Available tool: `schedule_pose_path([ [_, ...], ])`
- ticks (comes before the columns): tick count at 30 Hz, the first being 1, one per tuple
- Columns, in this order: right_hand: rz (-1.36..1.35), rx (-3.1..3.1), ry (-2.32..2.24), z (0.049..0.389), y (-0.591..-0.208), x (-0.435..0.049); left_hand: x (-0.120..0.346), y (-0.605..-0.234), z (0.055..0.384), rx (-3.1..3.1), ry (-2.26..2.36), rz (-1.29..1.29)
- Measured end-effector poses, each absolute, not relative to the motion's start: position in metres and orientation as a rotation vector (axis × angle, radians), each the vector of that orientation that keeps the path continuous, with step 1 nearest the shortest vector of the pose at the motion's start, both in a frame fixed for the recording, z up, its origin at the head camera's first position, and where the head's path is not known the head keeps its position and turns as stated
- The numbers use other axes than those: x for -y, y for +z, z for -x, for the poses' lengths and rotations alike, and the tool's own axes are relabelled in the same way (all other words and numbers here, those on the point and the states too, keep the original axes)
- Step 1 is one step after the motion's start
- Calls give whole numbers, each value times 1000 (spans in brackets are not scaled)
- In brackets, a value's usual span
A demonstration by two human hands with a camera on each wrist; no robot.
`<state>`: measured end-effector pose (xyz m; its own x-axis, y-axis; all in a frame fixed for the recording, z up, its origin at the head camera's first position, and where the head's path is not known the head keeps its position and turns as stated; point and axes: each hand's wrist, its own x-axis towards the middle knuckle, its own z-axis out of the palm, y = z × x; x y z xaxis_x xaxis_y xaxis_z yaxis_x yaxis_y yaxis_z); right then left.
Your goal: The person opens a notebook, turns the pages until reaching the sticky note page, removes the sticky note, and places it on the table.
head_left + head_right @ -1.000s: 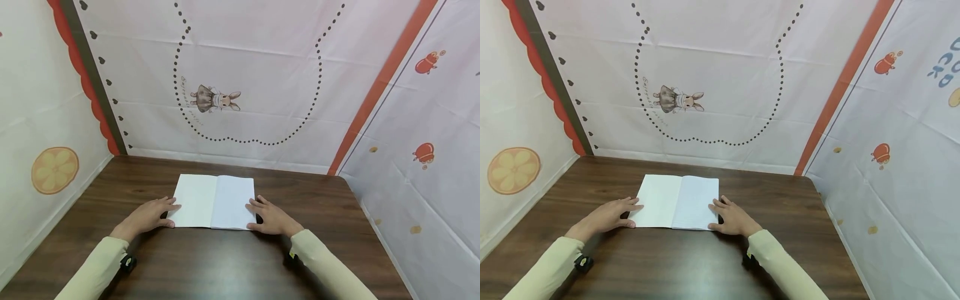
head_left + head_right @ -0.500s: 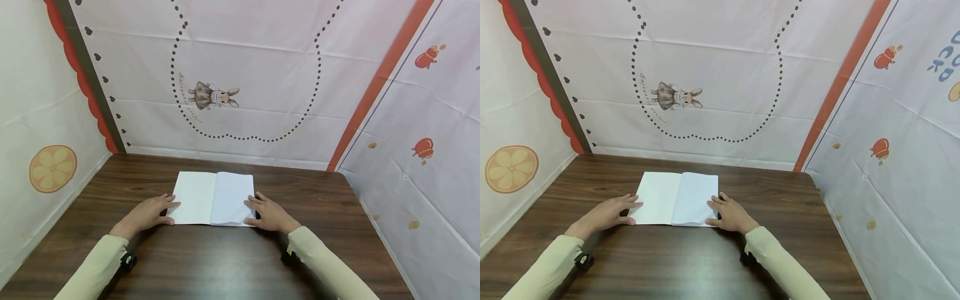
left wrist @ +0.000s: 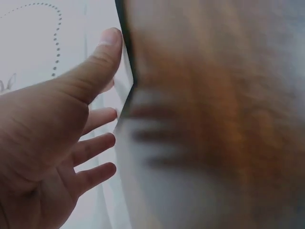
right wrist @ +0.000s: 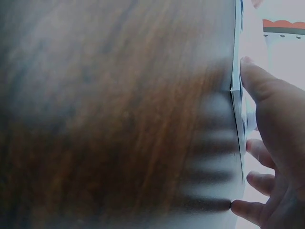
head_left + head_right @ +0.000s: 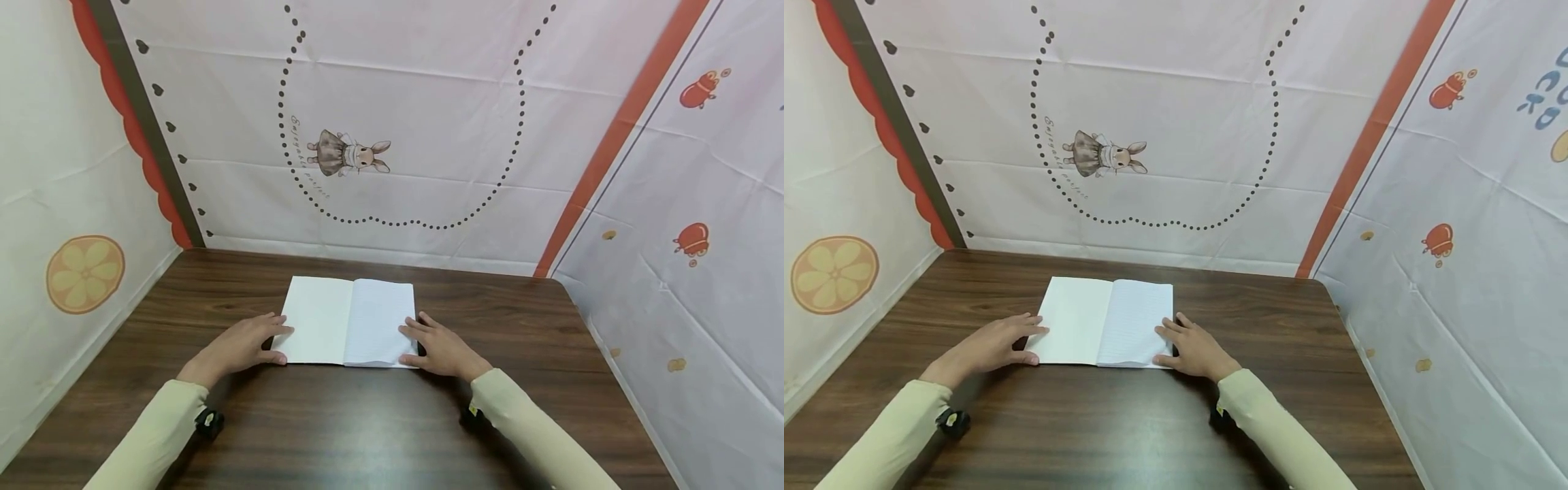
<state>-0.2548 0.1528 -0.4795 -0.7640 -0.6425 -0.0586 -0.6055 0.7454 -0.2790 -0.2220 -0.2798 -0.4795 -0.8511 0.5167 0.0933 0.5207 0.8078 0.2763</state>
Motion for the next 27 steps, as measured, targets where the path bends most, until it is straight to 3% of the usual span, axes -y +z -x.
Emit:
schedule_pose_path([
  [8,995,-2802,-363,255,-480,-153,260,-460,234,2834,-359,833],
  [17,1019,-2798,-353,258,-481,-153,201,-433,239,2625,-319,899],
  [27,1017,-2805,-353,259,-483,-153,134,-447,236,2563,-306,1140],
])
